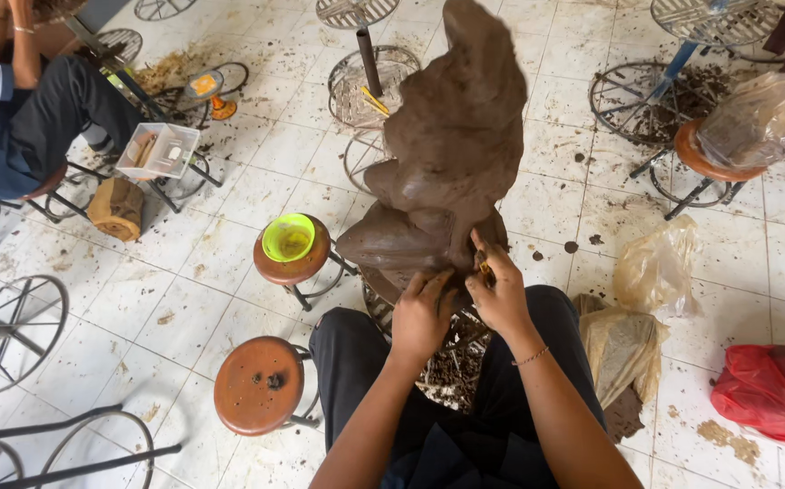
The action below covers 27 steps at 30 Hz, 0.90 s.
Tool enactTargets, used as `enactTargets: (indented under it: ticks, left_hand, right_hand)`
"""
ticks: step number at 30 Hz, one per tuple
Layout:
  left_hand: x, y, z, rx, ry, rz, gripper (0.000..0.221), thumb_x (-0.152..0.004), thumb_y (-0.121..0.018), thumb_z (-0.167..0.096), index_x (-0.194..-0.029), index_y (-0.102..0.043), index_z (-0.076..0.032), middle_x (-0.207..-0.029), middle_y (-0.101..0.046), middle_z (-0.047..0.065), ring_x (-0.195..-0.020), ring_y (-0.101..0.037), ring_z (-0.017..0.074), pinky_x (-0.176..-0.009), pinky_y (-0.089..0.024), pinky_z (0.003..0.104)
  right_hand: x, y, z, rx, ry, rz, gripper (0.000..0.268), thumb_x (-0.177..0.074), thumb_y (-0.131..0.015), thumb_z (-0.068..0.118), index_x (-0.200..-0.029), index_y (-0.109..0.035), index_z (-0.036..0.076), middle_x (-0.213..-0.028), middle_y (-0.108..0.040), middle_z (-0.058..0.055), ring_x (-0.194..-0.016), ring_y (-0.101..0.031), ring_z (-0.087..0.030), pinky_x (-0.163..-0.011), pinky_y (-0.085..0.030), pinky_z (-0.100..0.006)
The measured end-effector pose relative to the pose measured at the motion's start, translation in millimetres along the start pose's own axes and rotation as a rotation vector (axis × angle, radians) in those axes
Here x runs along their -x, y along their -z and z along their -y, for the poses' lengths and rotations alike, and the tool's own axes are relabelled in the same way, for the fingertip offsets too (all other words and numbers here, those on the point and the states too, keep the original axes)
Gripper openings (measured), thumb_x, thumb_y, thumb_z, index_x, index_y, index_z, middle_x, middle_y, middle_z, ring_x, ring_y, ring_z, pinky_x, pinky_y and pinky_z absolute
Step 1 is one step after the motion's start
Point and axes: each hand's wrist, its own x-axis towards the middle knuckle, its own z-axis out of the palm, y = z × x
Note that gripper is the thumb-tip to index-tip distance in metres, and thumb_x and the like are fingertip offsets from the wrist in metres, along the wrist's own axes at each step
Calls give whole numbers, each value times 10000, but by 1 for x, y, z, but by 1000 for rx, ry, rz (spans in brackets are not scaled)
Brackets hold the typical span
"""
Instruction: The person shapes a large clay sculpture on a rotating stand using a sculpting tool and their hands. They smooth and refine the surface of the clay torso, focusing on the lower back and hip area.
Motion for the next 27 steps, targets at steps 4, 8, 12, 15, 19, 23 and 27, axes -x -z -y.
enactTargets:
  ticks: [4, 8, 12, 15, 19, 23, 27]
  left_hand:
    - [-9, 5, -12, 33, 3, -17, 385, -982, -678, -141, -1354, -624, -53, -1087, -584, 101, -909, -731, 376, -687, -668, 482]
    - [-32, -5, -23, -83, 6, 9, 680, -963, -653, -229, -1583, -384, -154, -1165, -547, 164, -797, -715, 468, -595, -648, 579]
    - [-42, -10, -39, -212, -13, 91, 725, -989, -577, -147, -1639, -256, -121, -1156, -552, 181, -788, -726, 420, -546, -652, 506]
    - [-30, -31, -24, -276, 6, 138, 697, -990, -531, -131, -1634, -269, -87, -1164, -548, 175, -755, -716, 407, -527, -636, 507]
    - [-15, -53, -1, -326, 2, 154, 783, -914, -602, -191, -1626, -296, -85, -1305, -517, 195, -943, -702, 468, -649, -637, 579]
    - [-16, -36, -7, -291, -18, 156, 638, -958, -572, -232, -1572, -424, -136, -1200, -541, 117, -903, -713, 400, -615, -648, 509]
    - [-38, -12, -31, -170, -24, 88, 631, -1032, -523, -192, -1616, -300, -107, -1201, -527, 172, -935, -701, 439, -592, -655, 521]
  right_hand:
    - [5, 16, 5, 133, 33, 21, 639, -802, -612, -118, -1410, -636, 78, -919, -602, -109, -725, -607, -221, -597, -495, -366]
    - [-3, 35, -19, 308, 37, 75, 514, -825, -624, -73, -1317, -681, 65, -920, -626, -116, -685, -587, -211, -587, -490, -318]
    - [-22, 49, -9, 294, 54, 61, 641, -825, -633, -99, -1446, -605, 56, -1042, -612, -179, -668, -566, -233, -604, -513, -341]
    - [-26, 35, -43, 303, 106, 89, 664, -776, -689, 5, -1424, -639, 143, -1127, -632, -151, -856, -695, -379, -645, -586, -395]
    - [-20, 37, -45, 340, 132, 69, 568, -790, -661, -5, -1343, -713, 119, -1054, -635, -123, -805, -690, -348, -621, -591, -394]
    - [-22, 54, -50, 441, 145, 43, 445, -751, -706, 28, -1174, -779, 142, -973, -621, -91, -763, -679, -326, -609, -576, -401]
    - [-45, 52, -48, 331, 102, -11, 530, -808, -652, 3, -1314, -732, 137, -956, -609, -132, -735, -626, -278, -598, -511, -376]
